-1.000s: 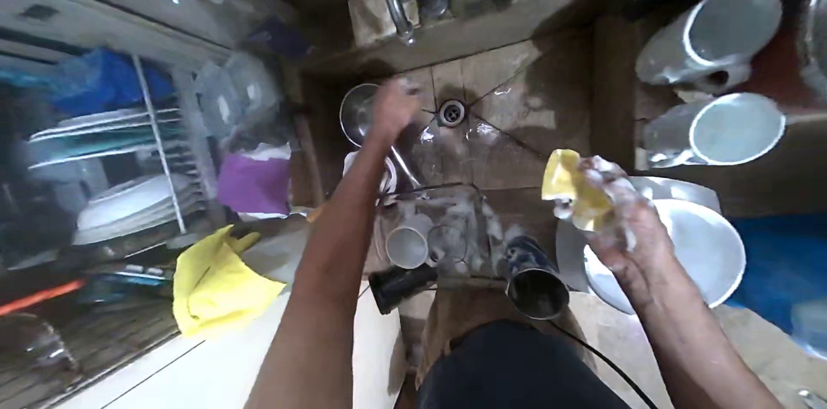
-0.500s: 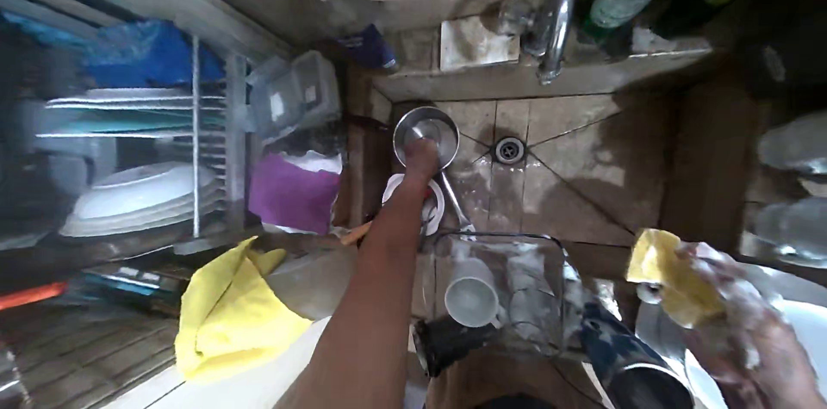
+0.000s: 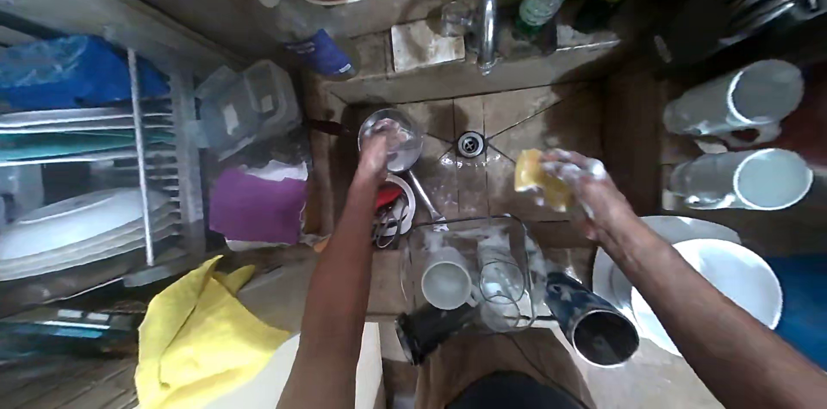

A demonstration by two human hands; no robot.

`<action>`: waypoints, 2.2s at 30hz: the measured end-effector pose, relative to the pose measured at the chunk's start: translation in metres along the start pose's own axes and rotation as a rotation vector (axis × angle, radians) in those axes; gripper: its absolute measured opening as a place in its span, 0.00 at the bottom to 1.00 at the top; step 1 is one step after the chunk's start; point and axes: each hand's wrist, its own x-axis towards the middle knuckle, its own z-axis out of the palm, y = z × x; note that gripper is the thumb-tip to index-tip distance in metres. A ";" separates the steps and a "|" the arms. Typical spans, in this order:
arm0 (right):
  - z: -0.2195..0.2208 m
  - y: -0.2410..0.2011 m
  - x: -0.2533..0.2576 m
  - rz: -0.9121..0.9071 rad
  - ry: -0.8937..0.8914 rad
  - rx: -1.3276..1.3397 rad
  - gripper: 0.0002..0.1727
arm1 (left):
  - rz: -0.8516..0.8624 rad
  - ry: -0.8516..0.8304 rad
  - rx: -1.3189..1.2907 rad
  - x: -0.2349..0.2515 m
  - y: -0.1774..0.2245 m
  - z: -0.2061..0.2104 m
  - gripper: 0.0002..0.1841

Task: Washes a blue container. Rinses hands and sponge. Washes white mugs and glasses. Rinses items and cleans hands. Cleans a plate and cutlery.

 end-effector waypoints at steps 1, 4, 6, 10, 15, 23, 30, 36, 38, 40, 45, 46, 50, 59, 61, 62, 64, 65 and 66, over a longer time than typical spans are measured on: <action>0.008 -0.004 0.008 -0.038 -0.001 -0.068 0.20 | -0.028 -0.017 -0.101 -0.013 0.009 0.007 0.21; 0.045 -0.017 0.035 -0.263 0.022 -0.145 0.20 | -0.049 -0.096 -0.321 -0.043 0.029 0.036 0.14; 0.068 -0.026 0.044 -0.408 0.003 -0.222 0.26 | -0.041 -0.209 -0.339 -0.056 0.041 0.060 0.10; 0.075 -0.039 0.060 -0.589 -0.006 -0.258 0.30 | -0.058 -0.328 -0.168 -0.072 0.064 0.091 0.13; 0.021 -0.064 0.031 -0.434 -0.378 -0.324 0.34 | -0.247 -0.471 -0.162 -0.083 0.070 0.111 0.17; 0.012 -0.010 0.010 -0.812 -0.081 -0.757 0.22 | -0.302 -0.419 -0.363 -0.120 0.085 0.169 0.23; 0.006 -0.001 0.007 -0.847 -0.045 -0.683 0.17 | -0.193 -0.319 -0.529 -0.121 0.072 0.197 0.15; 0.014 -0.037 -0.014 -0.122 0.048 0.421 0.11 | 0.028 -0.244 -0.538 -0.130 0.059 0.221 0.08; 0.002 -0.027 -0.009 -0.373 0.042 0.022 0.15 | 0.039 -0.300 -0.445 -0.131 0.063 0.217 0.13; -0.019 -0.015 -0.004 -0.665 -0.029 -0.510 0.19 | -0.109 -0.396 -0.264 -0.137 0.077 0.207 0.23; -0.021 -0.005 -0.010 -0.823 -0.019 -1.023 0.09 | -0.144 -0.363 -0.186 -0.142 0.079 0.212 0.34; -0.013 -0.008 -0.010 -0.722 0.030 -0.894 0.13 | -0.089 -0.349 -0.213 -0.141 0.075 0.218 0.31; 0.009 -0.018 0.000 -0.439 0.140 -0.121 0.28 | 0.039 -0.333 -0.277 -0.142 0.065 0.229 0.23; -0.057 -0.013 -0.016 -0.718 0.335 -0.212 0.21 | 0.076 -0.196 -0.096 -0.123 0.094 0.198 0.23; -0.048 -0.012 -0.002 -0.652 0.436 -0.164 0.31 | 0.145 -0.155 0.055 -0.129 0.101 0.206 0.23; -0.038 -0.011 0.005 -0.599 0.416 -0.142 0.33 | 0.206 -0.129 0.164 -0.136 0.105 0.214 0.22; -0.017 -0.019 0.007 -0.388 0.357 0.037 0.30 | 0.399 -0.079 0.396 -0.150 0.111 0.227 0.20; -0.007 -0.027 0.004 -0.235 0.316 0.254 0.25 | 0.545 -0.054 0.450 -0.151 0.109 0.229 0.19; 0.001 -0.035 -0.002 -0.107 0.228 0.512 0.21 | 0.685 -0.035 0.449 -0.146 0.107 0.229 0.18</action>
